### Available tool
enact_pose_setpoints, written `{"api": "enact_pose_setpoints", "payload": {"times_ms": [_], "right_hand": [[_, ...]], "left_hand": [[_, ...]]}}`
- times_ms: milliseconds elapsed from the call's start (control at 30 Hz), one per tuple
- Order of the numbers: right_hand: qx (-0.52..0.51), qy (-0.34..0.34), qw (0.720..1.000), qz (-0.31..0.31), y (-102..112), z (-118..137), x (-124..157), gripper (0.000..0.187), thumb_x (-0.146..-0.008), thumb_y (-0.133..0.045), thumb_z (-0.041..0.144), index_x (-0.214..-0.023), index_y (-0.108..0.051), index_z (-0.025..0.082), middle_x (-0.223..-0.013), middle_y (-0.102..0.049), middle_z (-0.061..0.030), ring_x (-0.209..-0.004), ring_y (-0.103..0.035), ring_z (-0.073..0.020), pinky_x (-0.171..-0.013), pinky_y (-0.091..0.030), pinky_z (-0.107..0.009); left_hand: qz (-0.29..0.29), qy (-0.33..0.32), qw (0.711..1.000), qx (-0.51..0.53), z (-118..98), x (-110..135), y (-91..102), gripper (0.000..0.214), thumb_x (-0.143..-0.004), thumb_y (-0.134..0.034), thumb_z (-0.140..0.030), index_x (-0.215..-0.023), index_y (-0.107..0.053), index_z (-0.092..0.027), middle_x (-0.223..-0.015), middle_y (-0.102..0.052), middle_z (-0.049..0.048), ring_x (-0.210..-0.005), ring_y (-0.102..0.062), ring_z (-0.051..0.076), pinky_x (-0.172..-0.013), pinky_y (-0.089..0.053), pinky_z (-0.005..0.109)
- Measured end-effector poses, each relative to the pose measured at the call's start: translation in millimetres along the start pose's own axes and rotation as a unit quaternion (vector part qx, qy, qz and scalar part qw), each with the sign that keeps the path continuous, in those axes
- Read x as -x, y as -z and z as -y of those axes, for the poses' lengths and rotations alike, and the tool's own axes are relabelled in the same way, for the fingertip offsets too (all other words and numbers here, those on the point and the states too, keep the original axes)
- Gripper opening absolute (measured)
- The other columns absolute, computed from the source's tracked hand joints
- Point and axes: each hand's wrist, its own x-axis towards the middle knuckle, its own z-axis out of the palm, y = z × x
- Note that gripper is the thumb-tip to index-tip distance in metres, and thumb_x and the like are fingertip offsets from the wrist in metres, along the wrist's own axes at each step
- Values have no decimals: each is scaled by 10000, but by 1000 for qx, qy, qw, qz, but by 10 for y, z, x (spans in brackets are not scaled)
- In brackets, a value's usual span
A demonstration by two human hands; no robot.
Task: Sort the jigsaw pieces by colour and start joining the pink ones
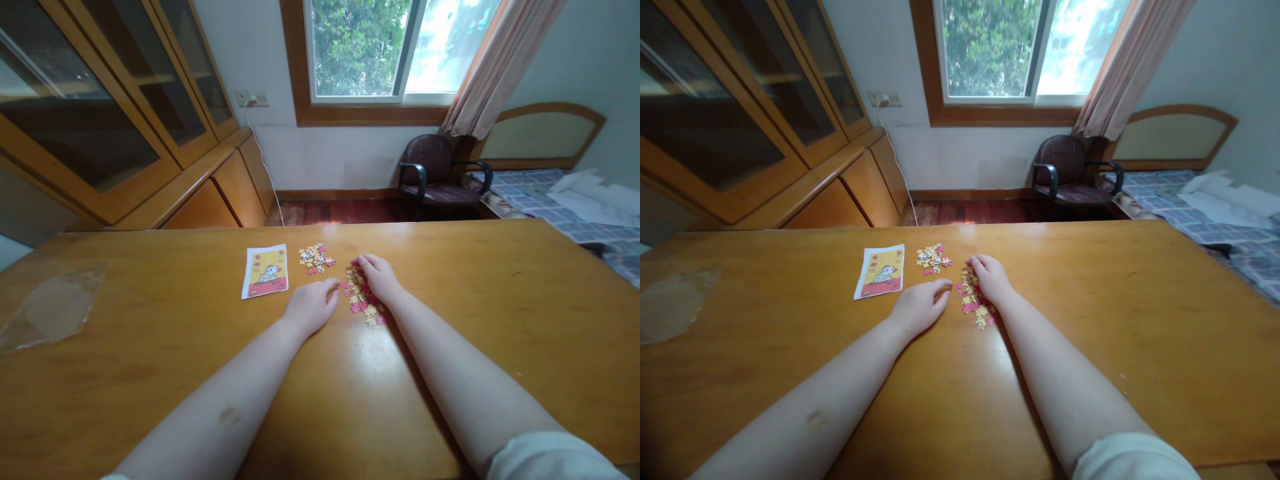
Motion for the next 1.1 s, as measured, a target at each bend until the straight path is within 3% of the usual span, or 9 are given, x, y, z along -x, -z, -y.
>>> {"api": "enact_pose_setpoints", "payload": {"times_ms": [133,300,433,667,767,900,1100], "right_hand": [[-22,-2,1000,2,2,4,3,381,-864,-433,456,-818,-678,168,-852,-712,-67,-823,-646,-197,-791,-488,-324],[-133,-46,989,-34,-6,-23,-45,451,-817,-477,568,-776,-675,164,-785,-696,-66,-730,-628,-179,-723,-491,-306],[-220,-74,970,-70,-2,-35,-88,480,-759,-536,635,-724,-674,177,-725,-681,-57,-687,-616,-162,-673,-480,-285],[-260,-84,958,-85,17,-7,-96,462,-750,-557,629,-688,-664,184,-676,-663,-45,-641,-601,-137,-651,-463,-269],[-245,-84,963,-81,14,10,-83,480,-747,-548,644,-682,-658,181,-675,-660,-48,-630,-593,-137,-633,-456,-271],[-233,-87,965,-78,2,21,-67,492,-736,-553,653,-678,-660,176,-669,-658,-48,-603,-571,-135,-613,-451,-274],[-225,-80,968,-72,-9,2,-70,480,-753,-542,632,-671,-654,173,-643,-642,-38,-581,-554,-129,-589,-439,-266]], "left_hand": [[39,-30,999,9,-51,19,-29,400,-839,-509,-262,-1224,-599,-326,-944,-711,73,-828,-648,248,-717,-431,318],[67,-26,997,-38,-90,29,-11,396,-859,-455,-255,-1223,-603,-302,-976,-712,70,-882,-655,252,-761,-470,344],[54,-4,998,-33,-94,31,22,360,-883,-404,-248,-1174,-615,-266,-1079,-697,43,-964,-645,226,-815,-477,330],[42,57,996,-45,-80,21,12,403,-870,-421,-236,-1255,-539,-236,-1027,-706,58,-865,-661,230,-744,-484,331],[28,25,999,-37,-67,15,6,372,-854,-436,-210,-1197,-580,-231,-1040,-693,56,-887,-641,222,-768,-475,335],[1,-69,997,-39,-60,18,5,245,-832,-476,-197,-972,-672,-240,-1011,-683,34,-977,-580,226,-865,-432,374],[-9,-106,994,-35,-49,18,-20,259,-812,-496,-163,-992,-663,-242,-1036,-692,15,-1011,-547,225,-919,-386,411]]}}
